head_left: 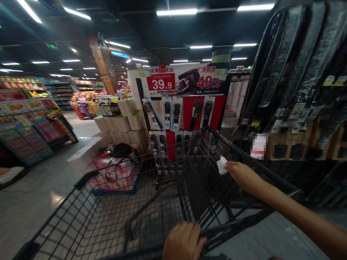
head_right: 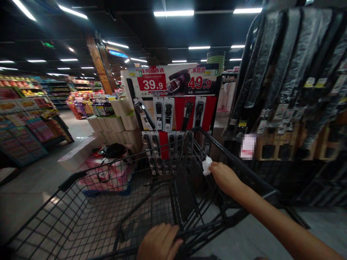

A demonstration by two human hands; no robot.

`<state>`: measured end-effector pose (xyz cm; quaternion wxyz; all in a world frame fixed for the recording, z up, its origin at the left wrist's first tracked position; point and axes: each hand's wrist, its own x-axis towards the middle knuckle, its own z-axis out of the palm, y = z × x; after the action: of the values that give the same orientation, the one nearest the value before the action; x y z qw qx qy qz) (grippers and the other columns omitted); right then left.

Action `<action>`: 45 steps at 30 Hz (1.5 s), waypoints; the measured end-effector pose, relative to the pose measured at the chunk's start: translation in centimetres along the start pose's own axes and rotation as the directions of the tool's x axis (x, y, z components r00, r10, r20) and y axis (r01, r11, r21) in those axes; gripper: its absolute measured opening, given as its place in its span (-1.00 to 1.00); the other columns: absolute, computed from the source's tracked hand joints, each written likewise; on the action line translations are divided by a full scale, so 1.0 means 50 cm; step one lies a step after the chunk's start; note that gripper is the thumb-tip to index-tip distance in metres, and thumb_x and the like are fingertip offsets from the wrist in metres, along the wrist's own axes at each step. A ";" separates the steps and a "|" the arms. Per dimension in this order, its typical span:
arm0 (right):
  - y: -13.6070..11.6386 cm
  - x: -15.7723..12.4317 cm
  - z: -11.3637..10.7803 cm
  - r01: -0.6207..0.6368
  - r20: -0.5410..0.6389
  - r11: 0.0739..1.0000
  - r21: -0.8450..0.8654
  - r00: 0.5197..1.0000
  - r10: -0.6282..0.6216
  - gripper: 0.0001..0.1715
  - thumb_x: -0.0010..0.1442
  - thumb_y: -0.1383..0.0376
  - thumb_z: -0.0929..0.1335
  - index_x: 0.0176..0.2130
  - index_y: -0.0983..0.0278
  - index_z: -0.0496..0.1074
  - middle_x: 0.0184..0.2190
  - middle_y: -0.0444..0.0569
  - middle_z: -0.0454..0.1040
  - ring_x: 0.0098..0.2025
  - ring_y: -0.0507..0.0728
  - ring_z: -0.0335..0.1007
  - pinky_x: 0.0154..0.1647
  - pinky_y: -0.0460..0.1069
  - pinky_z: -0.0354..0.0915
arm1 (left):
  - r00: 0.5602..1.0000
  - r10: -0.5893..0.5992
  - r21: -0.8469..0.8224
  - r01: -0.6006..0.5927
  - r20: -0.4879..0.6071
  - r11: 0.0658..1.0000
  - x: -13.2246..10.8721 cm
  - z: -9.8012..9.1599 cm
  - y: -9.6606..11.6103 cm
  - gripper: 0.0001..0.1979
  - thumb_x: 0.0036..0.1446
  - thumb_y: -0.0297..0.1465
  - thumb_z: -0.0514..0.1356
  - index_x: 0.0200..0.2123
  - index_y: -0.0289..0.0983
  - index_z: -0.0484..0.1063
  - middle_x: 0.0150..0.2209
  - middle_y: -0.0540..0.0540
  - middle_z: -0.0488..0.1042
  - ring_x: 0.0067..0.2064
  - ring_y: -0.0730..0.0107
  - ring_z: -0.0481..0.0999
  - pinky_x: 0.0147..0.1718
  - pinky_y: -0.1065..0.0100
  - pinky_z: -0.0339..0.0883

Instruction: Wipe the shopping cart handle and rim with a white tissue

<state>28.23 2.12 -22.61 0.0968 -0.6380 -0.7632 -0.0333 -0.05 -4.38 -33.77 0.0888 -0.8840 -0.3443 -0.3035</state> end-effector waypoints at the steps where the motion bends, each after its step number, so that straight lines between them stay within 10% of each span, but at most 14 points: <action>1: -0.002 -0.011 -0.002 0.012 0.026 1.000 -0.020 1.000 -0.012 -0.56 0.13 0.58 0.14 -0.26 0.35 0.53 -0.22 0.12 0.54 -0.16 0.18 0.51 -0.07 0.00 0.34 | 0.999 0.006 0.024 -0.005 -0.047 1.000 -0.004 -0.001 0.002 -0.67 0.30 -0.31 -0.11 -0.27 -0.21 0.44 -0.46 -0.03 0.50 -0.42 0.38 0.47 -0.44 0.35 0.26; 8: -0.014 -0.095 -0.016 0.045 -0.037 0.991 -0.123 0.998 -0.050 -0.57 0.08 0.58 0.16 -0.29 0.32 0.53 -0.31 0.09 0.54 -0.25 0.21 0.50 -0.20 0.06 0.39 | 0.988 -0.030 -0.001 0.030 -0.149 1.000 0.002 -0.026 0.013 -0.69 0.31 -0.35 -0.10 -0.22 -0.25 0.43 -0.45 -0.05 0.49 -0.41 0.40 0.46 -0.40 0.36 0.27; 13: -0.053 -0.174 -0.008 0.174 -0.380 0.984 -0.038 0.908 -0.175 -0.58 0.24 0.45 0.15 0.02 0.28 0.38 -0.16 0.07 0.52 -0.16 0.17 0.48 -0.16 0.04 0.42 | 0.972 -0.103 -0.052 0.094 -0.209 0.994 -0.030 -0.044 -0.008 -0.83 0.26 -0.36 0.04 -0.24 -0.24 0.43 -0.41 -0.04 0.50 -0.35 0.40 0.47 -0.28 0.35 0.30; 23: -0.125 -0.288 0.175 0.184 -0.496 0.974 0.133 0.863 -0.095 -0.51 0.20 0.45 0.19 0.09 0.12 0.25 0.01 -0.01 0.47 0.00 0.18 0.45 -0.08 0.11 0.45 | 0.960 -0.211 0.018 0.218 -0.184 0.976 -0.114 -0.051 -0.058 -0.87 0.22 -0.31 0.14 -0.22 -0.19 0.44 -0.42 0.02 0.52 -0.35 0.41 0.46 -0.18 0.30 0.20; 26: -0.163 -0.292 0.183 0.176 -0.565 0.965 0.192 0.825 -0.039 -0.47 0.18 0.48 0.19 0.10 0.09 0.25 -0.07 -0.05 0.51 0.00 0.19 0.45 -0.06 0.11 0.44 | 0.948 -0.257 0.018 0.265 -0.189 0.964 -0.113 -0.044 -0.052 -0.81 0.26 -0.28 0.07 -0.26 -0.19 0.45 -0.45 0.01 0.51 -0.37 0.41 0.44 -0.21 0.29 0.16; 28: -0.189 -0.287 0.177 0.121 -0.477 0.966 0.228 0.879 0.003 -0.49 0.19 0.46 0.23 0.10 0.12 0.26 -0.04 -0.01 0.50 0.02 0.21 0.43 -0.01 0.11 0.42 | 0.944 -0.252 0.024 0.263 -0.212 0.964 -0.108 -0.044 -0.049 -0.78 0.27 -0.26 0.05 -0.29 -0.19 0.46 -0.48 0.03 0.50 -0.40 0.43 0.42 -0.23 0.30 0.14; 32: -0.237 -0.260 0.176 0.111 -0.627 0.967 0.231 0.777 0.060 -0.69 0.23 0.42 0.21 -0.05 0.23 0.36 -0.22 0.00 0.55 -0.13 0.17 0.51 -0.14 0.06 0.45 | 0.933 -0.209 0.031 0.228 -0.295 0.973 -0.094 -0.056 -0.047 -0.77 0.29 -0.30 0.04 -0.33 -0.21 0.46 -0.51 0.07 0.48 -0.43 0.49 0.40 -0.25 0.34 0.14; 38: -0.308 -0.212 0.171 0.217 -0.667 0.932 0.290 0.744 0.035 -0.71 0.20 0.50 0.20 -0.16 0.26 0.38 -0.36 -0.06 0.56 -0.30 0.09 0.52 -0.25 -0.02 0.44 | 0.936 -0.169 0.087 0.204 -0.309 0.975 -0.078 -0.063 -0.046 -0.75 0.28 -0.27 0.06 -0.39 -0.22 0.43 -0.54 0.08 0.47 -0.45 0.47 0.41 -0.29 0.33 0.14; 45: -0.307 -0.216 0.153 0.243 -0.672 0.911 0.334 0.739 0.049 -0.67 0.17 0.53 0.20 -0.14 0.27 0.39 -0.32 -0.05 0.56 -0.25 0.08 0.51 -0.20 -0.03 0.43 | 0.925 -0.150 0.111 0.200 -0.349 0.974 -0.069 -0.062 -0.044 -0.72 0.27 -0.25 0.06 -0.44 -0.23 0.38 -0.60 0.09 0.41 -0.51 0.47 0.36 -0.33 0.33 0.12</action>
<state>14.17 -9.81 -31.04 0.4896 -0.5081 -0.7004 -0.1074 -4.99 -5.78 -33.49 0.1829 -0.7757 -0.4226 -0.4316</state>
